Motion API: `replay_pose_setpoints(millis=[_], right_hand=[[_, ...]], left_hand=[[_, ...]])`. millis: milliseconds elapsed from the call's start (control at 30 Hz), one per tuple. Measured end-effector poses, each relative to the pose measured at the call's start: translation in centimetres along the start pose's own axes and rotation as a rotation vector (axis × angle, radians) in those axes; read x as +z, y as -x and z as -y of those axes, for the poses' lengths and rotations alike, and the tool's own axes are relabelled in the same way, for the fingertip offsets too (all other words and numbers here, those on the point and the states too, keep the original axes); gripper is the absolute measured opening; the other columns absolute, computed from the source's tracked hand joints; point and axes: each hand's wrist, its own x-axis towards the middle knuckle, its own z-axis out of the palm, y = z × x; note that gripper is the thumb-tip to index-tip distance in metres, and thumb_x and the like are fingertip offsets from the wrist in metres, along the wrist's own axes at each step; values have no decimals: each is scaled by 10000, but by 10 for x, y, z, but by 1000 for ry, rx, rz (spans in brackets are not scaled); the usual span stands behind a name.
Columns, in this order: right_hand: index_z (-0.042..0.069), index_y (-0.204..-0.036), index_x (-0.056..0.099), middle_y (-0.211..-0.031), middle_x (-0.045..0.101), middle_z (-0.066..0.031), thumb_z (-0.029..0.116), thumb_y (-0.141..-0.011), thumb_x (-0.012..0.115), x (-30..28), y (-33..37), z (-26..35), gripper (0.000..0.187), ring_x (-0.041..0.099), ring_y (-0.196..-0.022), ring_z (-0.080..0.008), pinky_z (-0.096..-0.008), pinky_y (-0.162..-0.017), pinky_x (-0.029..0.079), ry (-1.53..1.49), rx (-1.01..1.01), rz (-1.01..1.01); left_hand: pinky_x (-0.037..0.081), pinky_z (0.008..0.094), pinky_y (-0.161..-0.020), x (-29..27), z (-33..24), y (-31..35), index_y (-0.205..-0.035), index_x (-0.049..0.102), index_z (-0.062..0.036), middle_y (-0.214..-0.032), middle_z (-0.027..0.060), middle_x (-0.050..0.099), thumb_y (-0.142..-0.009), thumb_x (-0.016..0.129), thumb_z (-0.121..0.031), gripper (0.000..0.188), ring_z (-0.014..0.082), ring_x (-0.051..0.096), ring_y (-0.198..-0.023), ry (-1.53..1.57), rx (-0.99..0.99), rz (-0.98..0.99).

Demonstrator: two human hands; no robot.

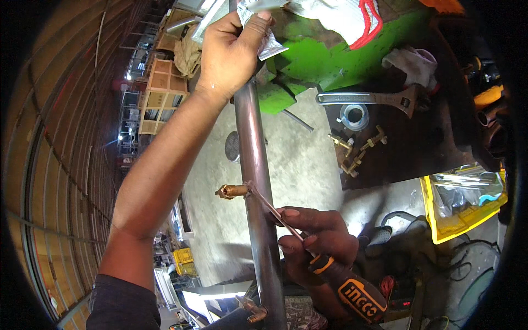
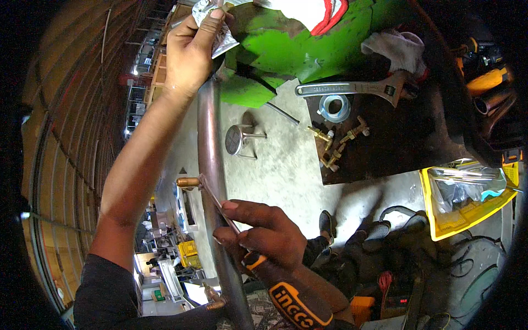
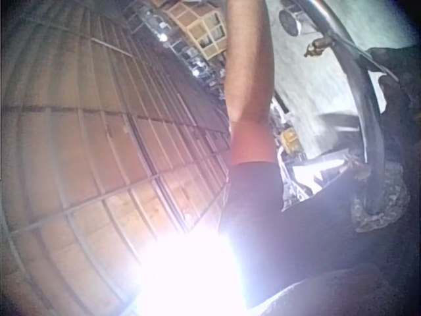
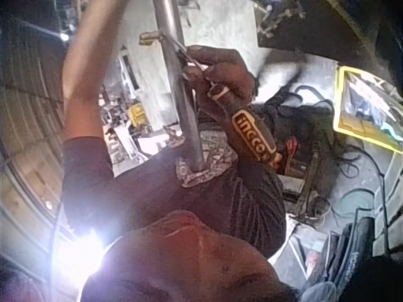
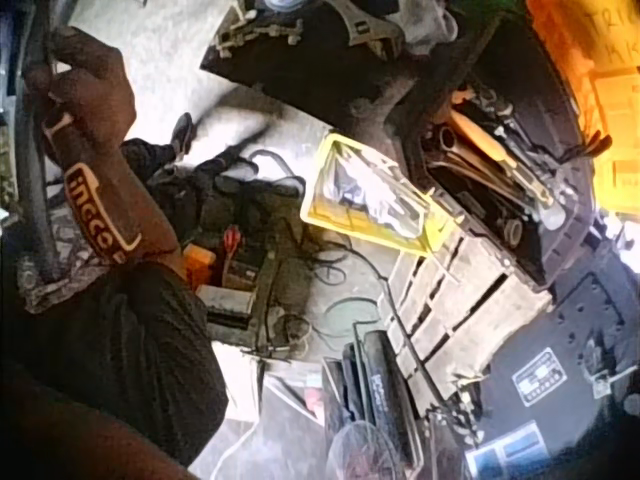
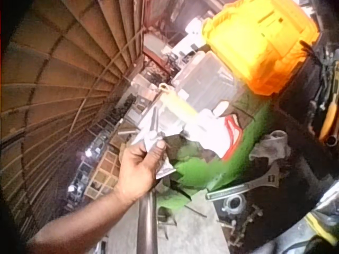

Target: The person uses a screwdriver and adjustable wrench to tighten brass valves onto a metal pipe clamped in a vise. They wipe the pipe with a cloth and reposition the pipe to access different fittings.

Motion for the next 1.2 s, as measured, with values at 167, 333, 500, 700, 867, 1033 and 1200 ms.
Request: replay_pose_setpoints(millis=[167, 333, 500, 700, 867, 1033, 1200], right_hand=[[69, -989, 620, -1133, 680, -253, -65, -743, 834, -6, 4, 6, 353, 715, -1039, -362, -416, -871, 613, -27, 67, 66], [58, -998, 582, -1167, 659, -264, -77, -725, 834, -9, 8, 1, 396, 696, -1074, -396, -449, -884, 610, -37, 19, 116], [50, -973, 561, -1183, 646, -278, -81, -714, 839, -10, 4, 4, 401, 690, -1087, -407, -462, -886, 610, -54, 21, 101], [32, -902, 569, -1188, 658, -261, -75, -698, 851, -14, 4, 7, 364, 681, -1107, -416, -482, -897, 602, -60, 83, 114], [16, -929, 630, -1212, 659, -263, -60, -683, 858, -18, 5, 10, 343, 676, -1121, -417, -491, -903, 598, -133, 122, 125], [3, -985, 673, -1219, 657, -267, -32, -682, 861, -21, 12, -10, 359, 676, -1120, -420, -493, -910, 596, -130, 1, 184], [-1, -971, 675, -1200, 663, -258, -24, -685, 862, -16, 12, -12, 342, 691, -1088, -414, -481, -876, 611, -64, -78, 152]], left_hand=[[388, 222, -587, 5, -3, 4, -859, 678, -49, -718, -61, 580, -1025, 644, -204, 230, 38, 484, -636, 195, -74, 0], [383, 221, -584, 4, -2, 1, -848, 677, -52, -717, -60, 577, -1030, 635, -198, 237, 36, 478, -631, 235, -74, 5], [374, 223, -569, 7, -9, 1, -841, 671, -51, -702, -62, 567, -1029, 636, -193, 238, 36, 470, -615, 200, -71, -5], [374, 224, -563, 5, -4, 1, -847, 675, -46, -696, -62, 568, -1028, 639, -193, 235, 37, 473, -610, 208, -60, -3], [383, 223, -563, 10, -9, -3, -854, 679, -46, -697, -59, 576, -1029, 638, -199, 236, 40, 481, -608, 227, -67, -15], [380, 223, -552, 6, -4, 0, -865, 681, -46, -694, -59, 574, -1030, 635, -204, 233, 38, 477, -599, 210, -91, -10], [361, 225, -540, 6, -8, 0, -840, 662, -53, -683, -66, 551, -1036, 627, -212, 254, 34, 455, -589, 215, -105, 8]])
